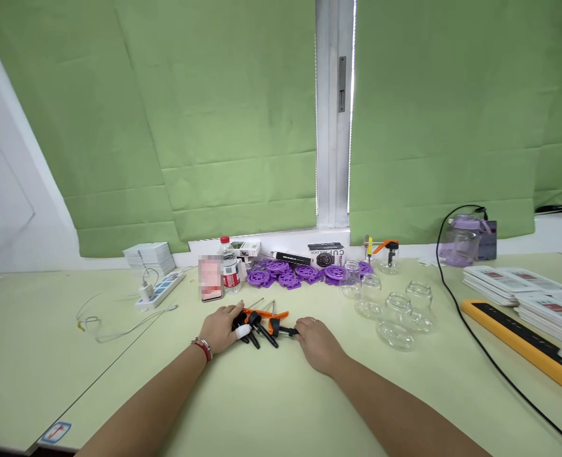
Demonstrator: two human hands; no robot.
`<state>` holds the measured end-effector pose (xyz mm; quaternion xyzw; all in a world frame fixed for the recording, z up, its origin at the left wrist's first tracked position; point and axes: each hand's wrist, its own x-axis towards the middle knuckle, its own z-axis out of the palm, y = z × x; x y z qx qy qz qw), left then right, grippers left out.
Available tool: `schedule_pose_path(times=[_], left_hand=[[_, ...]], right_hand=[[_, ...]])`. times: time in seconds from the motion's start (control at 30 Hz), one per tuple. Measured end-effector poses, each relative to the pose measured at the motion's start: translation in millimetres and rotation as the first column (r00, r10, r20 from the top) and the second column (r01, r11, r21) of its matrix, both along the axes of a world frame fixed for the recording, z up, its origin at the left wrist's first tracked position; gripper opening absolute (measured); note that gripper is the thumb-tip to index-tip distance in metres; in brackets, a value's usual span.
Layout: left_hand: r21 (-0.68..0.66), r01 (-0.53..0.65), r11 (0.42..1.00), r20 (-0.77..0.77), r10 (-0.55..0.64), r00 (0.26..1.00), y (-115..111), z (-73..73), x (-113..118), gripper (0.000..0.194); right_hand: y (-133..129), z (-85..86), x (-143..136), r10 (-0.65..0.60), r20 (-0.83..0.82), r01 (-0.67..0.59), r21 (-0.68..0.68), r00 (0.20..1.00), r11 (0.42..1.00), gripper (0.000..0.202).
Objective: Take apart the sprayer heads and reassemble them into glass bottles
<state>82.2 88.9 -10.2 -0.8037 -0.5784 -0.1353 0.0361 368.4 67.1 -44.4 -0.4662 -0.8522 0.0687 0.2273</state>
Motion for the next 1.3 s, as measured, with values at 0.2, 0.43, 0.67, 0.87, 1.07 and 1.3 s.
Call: schedule_pose_path(times=[0.2, 0.43, 0.67, 0.87, 1.07, 1.3], left_hand=[[0.018, 0.036, 0.999, -0.015, -0.036, 0.999, 8, -4.8, 39, 0.069], [0.039, 0.022, 0.999, -0.111, -0.017, 0.994, 17, -8.3, 55, 0.067], [0.041, 0.012, 0.999, -0.12, -0.007, 0.993, 17, -6.8, 47, 0.064], [0.056, 0.022, 0.998, -0.105, -0.016, 0.994, 21, -5.9, 45, 0.065], [0.059, 0.019, 0.998, -0.097, -0.013, 0.995, 22, -7.2, 43, 0.065], [0.221, 0.093, 0.971, -0.115, -0.068, 0.991, 26, -9.4, 40, 0.069]], right_hand=[[12, -2.4, 32, -0.016, 0.011, 0.016, -0.005, 1.0, 1.0, 0.034], [22, -7.4, 53, -0.036, 0.031, 0.036, -0.004, 0.999, 0.999, 0.038], [22, -7.4, 47, 0.007, 0.037, -0.009, 0.061, 0.999, 0.998, 0.034], [19, -1.3, 44, 0.019, 0.056, -0.024, 0.099, 0.998, 0.995, 0.031], [20, -2.9, 44, 0.001, 0.056, -0.007, 0.102, 0.998, 0.995, 0.031], [15, 0.0, 44, -0.024, 0.04, 0.021, 0.089, 0.999, 0.996, 0.027]])
